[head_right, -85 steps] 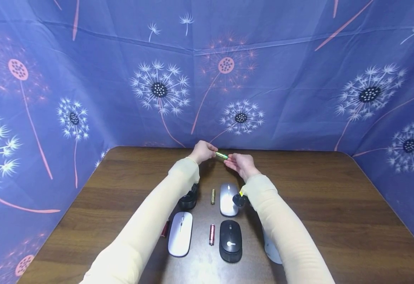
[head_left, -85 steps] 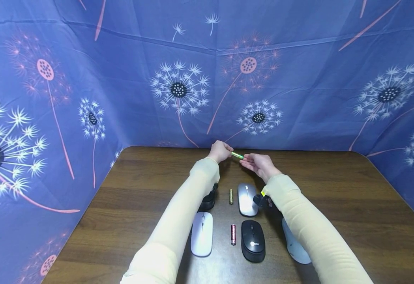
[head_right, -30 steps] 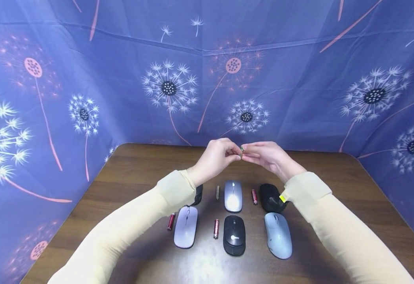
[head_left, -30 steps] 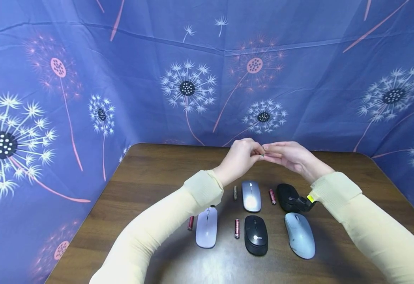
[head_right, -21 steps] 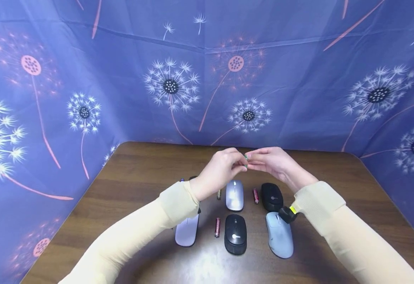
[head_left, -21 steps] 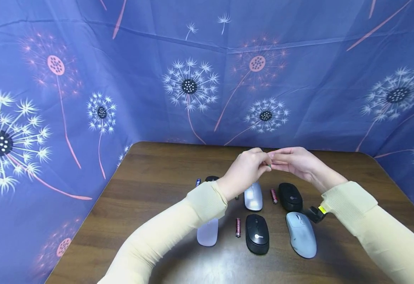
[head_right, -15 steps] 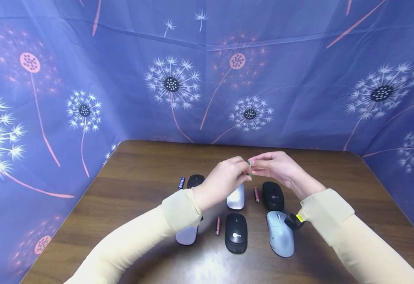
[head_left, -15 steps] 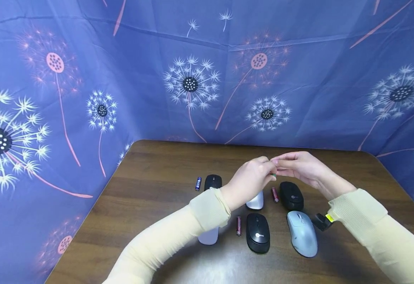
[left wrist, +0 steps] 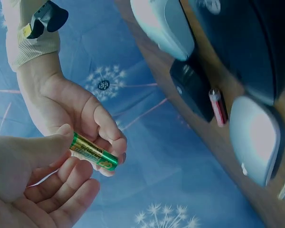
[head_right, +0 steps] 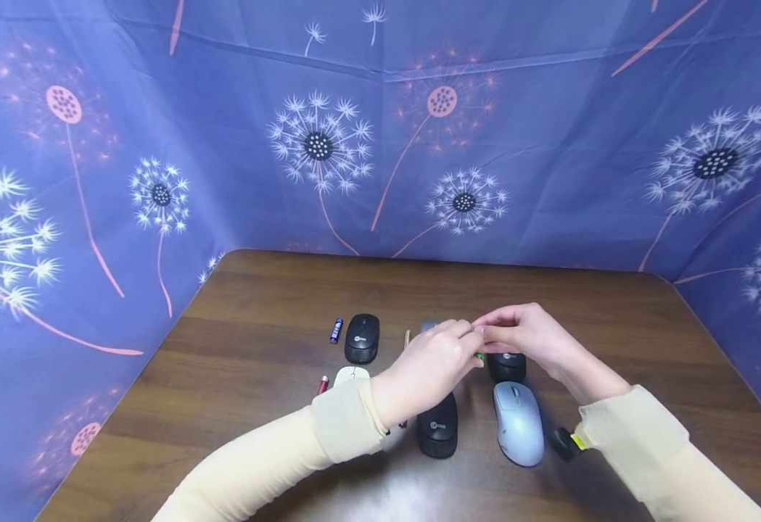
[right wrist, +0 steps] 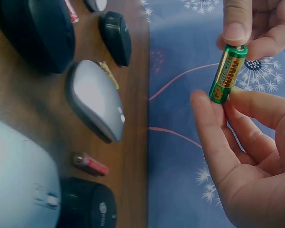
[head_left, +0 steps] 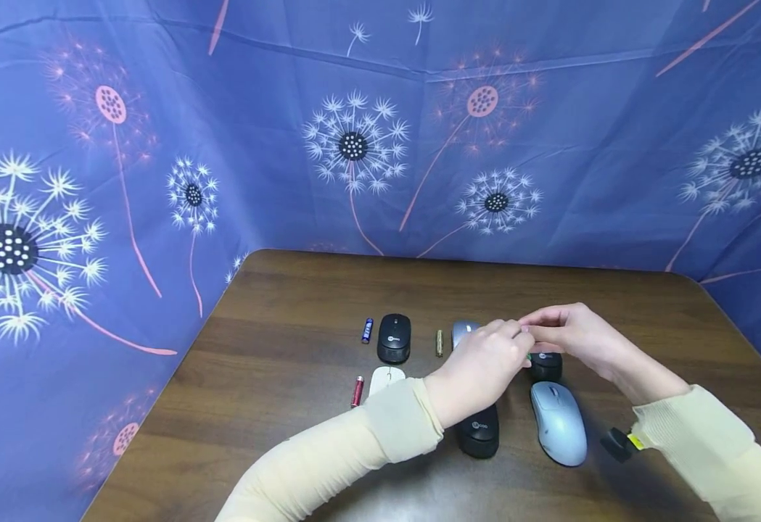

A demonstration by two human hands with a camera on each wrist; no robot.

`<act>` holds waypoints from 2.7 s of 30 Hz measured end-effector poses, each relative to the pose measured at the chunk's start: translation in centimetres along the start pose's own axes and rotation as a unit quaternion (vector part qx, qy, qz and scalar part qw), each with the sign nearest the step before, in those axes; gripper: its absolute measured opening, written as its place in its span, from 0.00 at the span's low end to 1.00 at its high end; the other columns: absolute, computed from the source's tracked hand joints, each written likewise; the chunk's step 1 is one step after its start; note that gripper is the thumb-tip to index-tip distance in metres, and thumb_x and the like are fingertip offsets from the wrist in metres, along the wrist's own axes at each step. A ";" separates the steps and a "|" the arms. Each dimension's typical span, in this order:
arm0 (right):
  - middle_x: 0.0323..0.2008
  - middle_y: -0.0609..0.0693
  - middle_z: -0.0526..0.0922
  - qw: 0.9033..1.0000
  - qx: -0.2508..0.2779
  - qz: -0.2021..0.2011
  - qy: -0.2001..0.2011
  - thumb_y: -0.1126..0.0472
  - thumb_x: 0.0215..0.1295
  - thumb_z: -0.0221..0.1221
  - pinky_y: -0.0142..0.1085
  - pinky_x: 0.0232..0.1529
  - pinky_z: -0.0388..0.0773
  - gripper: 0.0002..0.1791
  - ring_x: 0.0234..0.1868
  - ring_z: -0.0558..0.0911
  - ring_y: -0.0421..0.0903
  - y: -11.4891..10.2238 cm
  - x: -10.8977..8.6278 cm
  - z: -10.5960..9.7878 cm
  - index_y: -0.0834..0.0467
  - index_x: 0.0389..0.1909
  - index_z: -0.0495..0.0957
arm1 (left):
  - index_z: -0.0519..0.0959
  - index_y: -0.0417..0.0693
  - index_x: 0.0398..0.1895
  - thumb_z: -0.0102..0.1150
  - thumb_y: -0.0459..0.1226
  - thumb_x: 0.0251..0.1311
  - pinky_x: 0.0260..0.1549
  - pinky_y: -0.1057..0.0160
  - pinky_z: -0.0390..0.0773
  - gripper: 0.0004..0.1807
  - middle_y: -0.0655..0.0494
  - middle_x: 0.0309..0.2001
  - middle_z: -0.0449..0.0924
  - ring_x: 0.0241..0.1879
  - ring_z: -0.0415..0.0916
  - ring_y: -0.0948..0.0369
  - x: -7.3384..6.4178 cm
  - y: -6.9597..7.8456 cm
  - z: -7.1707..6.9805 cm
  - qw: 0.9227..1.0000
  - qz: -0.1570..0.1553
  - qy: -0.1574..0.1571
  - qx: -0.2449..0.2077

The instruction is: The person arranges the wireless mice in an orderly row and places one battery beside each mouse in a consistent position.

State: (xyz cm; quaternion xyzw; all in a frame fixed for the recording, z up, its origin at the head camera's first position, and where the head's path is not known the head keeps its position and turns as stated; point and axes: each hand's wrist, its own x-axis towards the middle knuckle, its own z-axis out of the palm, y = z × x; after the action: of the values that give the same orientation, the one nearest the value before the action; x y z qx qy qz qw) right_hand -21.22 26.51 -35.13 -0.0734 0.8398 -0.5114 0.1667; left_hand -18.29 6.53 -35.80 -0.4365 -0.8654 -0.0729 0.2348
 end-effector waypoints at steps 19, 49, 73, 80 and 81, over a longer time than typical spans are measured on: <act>0.32 0.54 0.83 0.991 -0.124 -0.040 -0.026 0.62 0.61 0.60 0.38 0.26 0.80 0.11 0.25 0.80 0.44 3.5 -1.6 1.4 0.64 0.40 0.82 | 0.80 0.56 0.44 0.61 0.58 0.53 0.37 0.75 0.75 0.22 0.67 0.33 0.79 0.34 0.75 0.70 -2.1 2.6 3.2 0.997 -0.024 -0.059 0.034; 0.24 0.36 0.82 0.928 -0.317 -0.197 -0.011 0.66 0.50 0.66 0.28 0.25 0.73 0.07 0.25 0.72 0.28 7.8 0.0 3.0 0.50 0.25 0.83 | 0.80 0.68 0.34 0.62 0.67 0.42 0.29 0.69 0.63 0.22 0.68 0.30 0.74 0.32 0.67 0.66 -2.2 5.0 7.9 0.974 -0.081 -0.166 0.129; 0.25 0.40 0.84 0.917 -0.343 -0.203 -0.014 0.65 0.48 0.68 0.31 0.27 0.77 0.04 0.28 0.78 0.32 7.7 0.1 3.5 0.53 0.25 0.85 | 0.80 0.68 0.36 0.60 0.70 0.39 0.29 0.68 0.64 0.26 0.68 0.31 0.75 0.33 0.67 0.66 -1.5 5.1 8.5 0.963 -0.106 -0.212 0.131; 0.26 0.41 0.85 0.916 -0.344 -0.209 -0.014 0.65 0.50 0.68 0.31 0.28 0.77 0.04 0.28 0.78 0.32 7.7 0.2 3.4 0.53 0.26 0.85 | 0.80 0.67 0.37 0.60 0.70 0.39 0.30 0.68 0.64 0.27 0.67 0.31 0.75 0.33 0.67 0.66 -1.6 5.1 8.4 0.963 -0.102 -0.211 0.130; 0.26 0.40 0.85 0.916 -0.343 -0.207 -0.012 0.65 0.50 0.68 0.31 0.28 0.77 0.04 0.28 0.78 0.31 7.7 0.2 3.4 0.53 0.26 0.85 | 0.80 0.67 0.37 0.60 0.70 0.39 0.30 0.68 0.64 0.27 0.67 0.31 0.75 0.33 0.67 0.66 -1.6 5.1 8.3 0.964 -0.102 -0.211 0.130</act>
State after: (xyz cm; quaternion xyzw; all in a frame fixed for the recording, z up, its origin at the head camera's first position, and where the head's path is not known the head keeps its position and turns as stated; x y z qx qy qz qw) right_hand -19.79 27.17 -43.36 -0.3043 0.9276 -0.2143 0.0320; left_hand -16.34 11.22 -44.28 -0.3175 -0.9372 0.1103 0.0933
